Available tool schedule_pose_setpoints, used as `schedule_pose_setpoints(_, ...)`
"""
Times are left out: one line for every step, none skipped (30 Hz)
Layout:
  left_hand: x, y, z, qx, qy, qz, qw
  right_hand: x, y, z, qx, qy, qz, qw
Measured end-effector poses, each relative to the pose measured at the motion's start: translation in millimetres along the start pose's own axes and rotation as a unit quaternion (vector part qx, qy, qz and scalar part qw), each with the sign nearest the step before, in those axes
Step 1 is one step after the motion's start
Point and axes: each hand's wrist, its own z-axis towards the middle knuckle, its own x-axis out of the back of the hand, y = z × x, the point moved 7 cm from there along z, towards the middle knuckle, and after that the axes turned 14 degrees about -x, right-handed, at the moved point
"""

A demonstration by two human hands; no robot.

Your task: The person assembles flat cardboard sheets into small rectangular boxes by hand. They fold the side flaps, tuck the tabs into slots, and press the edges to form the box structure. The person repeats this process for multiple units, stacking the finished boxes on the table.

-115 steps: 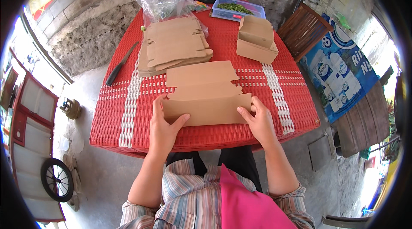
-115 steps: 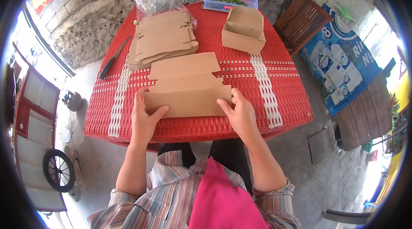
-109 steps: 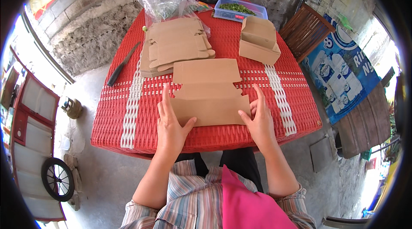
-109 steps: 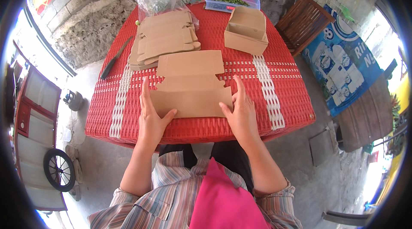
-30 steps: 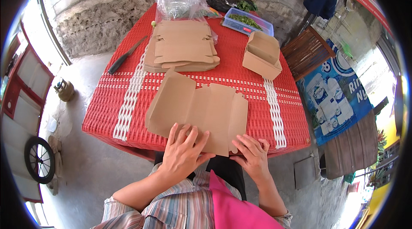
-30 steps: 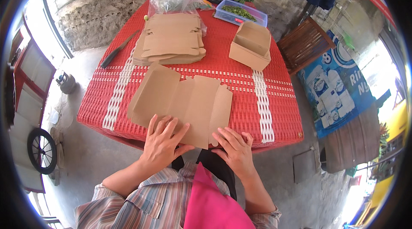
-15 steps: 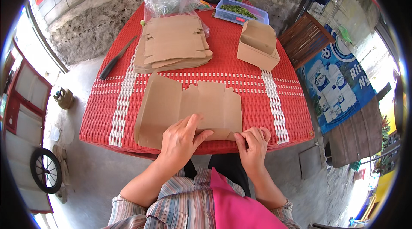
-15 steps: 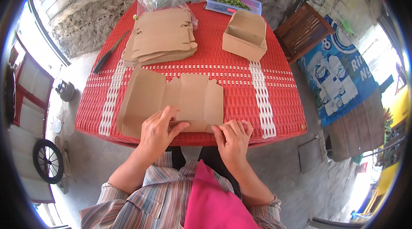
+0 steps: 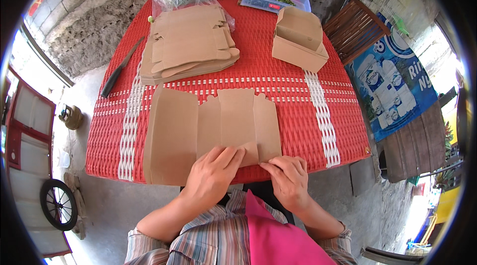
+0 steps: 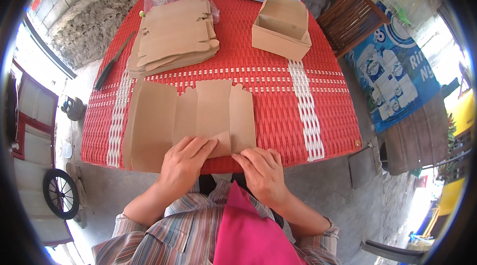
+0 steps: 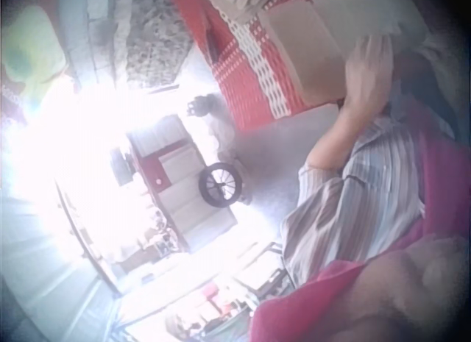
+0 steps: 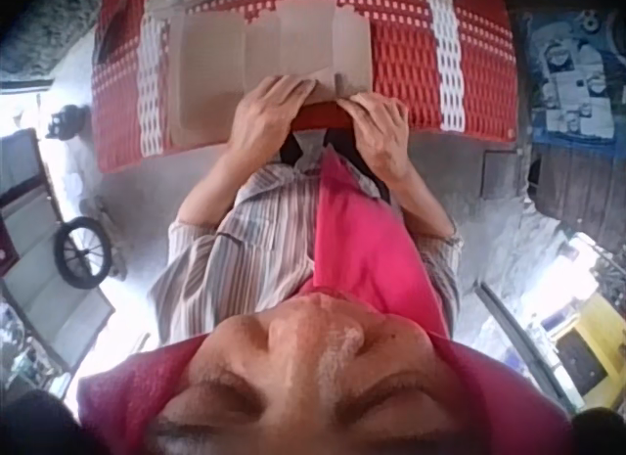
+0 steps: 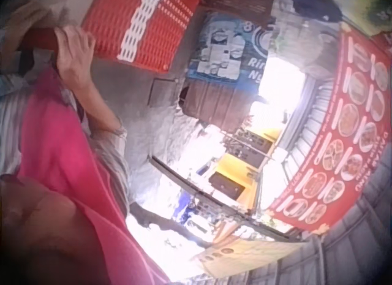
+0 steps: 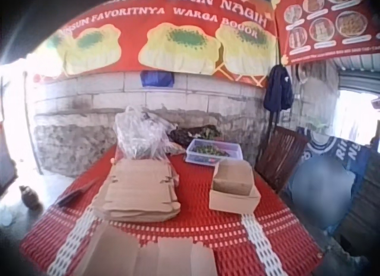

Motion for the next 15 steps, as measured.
schedule_pose_setpoints(0.4,5.4,-1.4,-0.006,-0.008,0.023,1.000,-0.3,1.6,-2.8,-0.006,-0.014,-0.009,1.000)
schedule_pose_setpoints(0.8,13.1,-3.3,-0.009,-0.017,0.046,0.999,0.3,2.8,-6.0,-0.012,-0.030,-0.016,0.999)
schedule_pose_setpoints(0.3,19.5,-4.6,-0.013,-0.027,0.068,0.997,0.0,4.0,-7.9,-0.018,-0.045,-0.024,0.999)
schedule_pose_setpoints(-1.3,23.6,-5.1,-0.016,-0.036,0.085,0.996,-0.4,4.4,-9.1,-0.014,-0.048,-0.036,0.998)
schedule_pose_setpoints(-2.9,27.5,-5.7,-0.019,-0.046,0.103,0.993,-0.7,4.3,-10.3,-0.010,-0.051,-0.049,0.997)
schedule_pose_setpoints(-5.4,29.8,-6.9,-0.022,-0.056,0.120,0.991,-0.7,3.8,-11.2,-0.006,-0.054,-0.061,0.997)
schedule_pose_setpoints(-8.4,29.5,-9.0,-0.018,-0.062,0.125,0.990,0.3,1.9,-10.5,-0.013,-0.054,-0.064,0.996)
schedule_pose_setpoints(-11.6,28.8,-10.7,-0.016,-0.068,0.131,0.989,0.9,-1.8,-8.9,-0.021,-0.053,-0.067,0.996)
schedule_pose_setpoints(-14.6,28.2,-11.9,-0.014,-0.073,0.138,0.988,1.8,-4.2,-7.8,-0.028,-0.051,-0.070,0.996)
schedule_pose_setpoints(-15.9,29.6,-11.7,-0.012,-0.082,0.151,0.985,1.9,-6.0,-8.5,-0.024,-0.049,-0.095,0.994)
schedule_pose_setpoints(-14.9,32.0,-10.5,-0.008,-0.088,0.165,0.982,2.0,-8.1,-8.1,-0.017,-0.048,-0.120,0.991)
schedule_pose_setpoints(-15.6,33.7,-10.1,-0.005,-0.094,0.179,0.979,2.6,-9.8,-7.9,-0.009,-0.047,-0.146,0.988)
schedule_pose_setpoints(-18.1,36.9,-11.8,-0.019,-0.082,0.207,0.975,2.7,-11.0,-8.1,-0.006,-0.059,-0.148,0.987)
schedule_pose_setpoints(-21.1,40.1,-13.9,-0.032,-0.071,0.236,0.969,2.6,-12.5,-8.0,-0.001,-0.071,-0.148,0.986)
schedule_pose_setpoints(-22.5,43.6,-14.5,-0.045,-0.060,0.265,0.961,2.8,-13.9,-6.9,0.003,-0.082,-0.149,0.985)
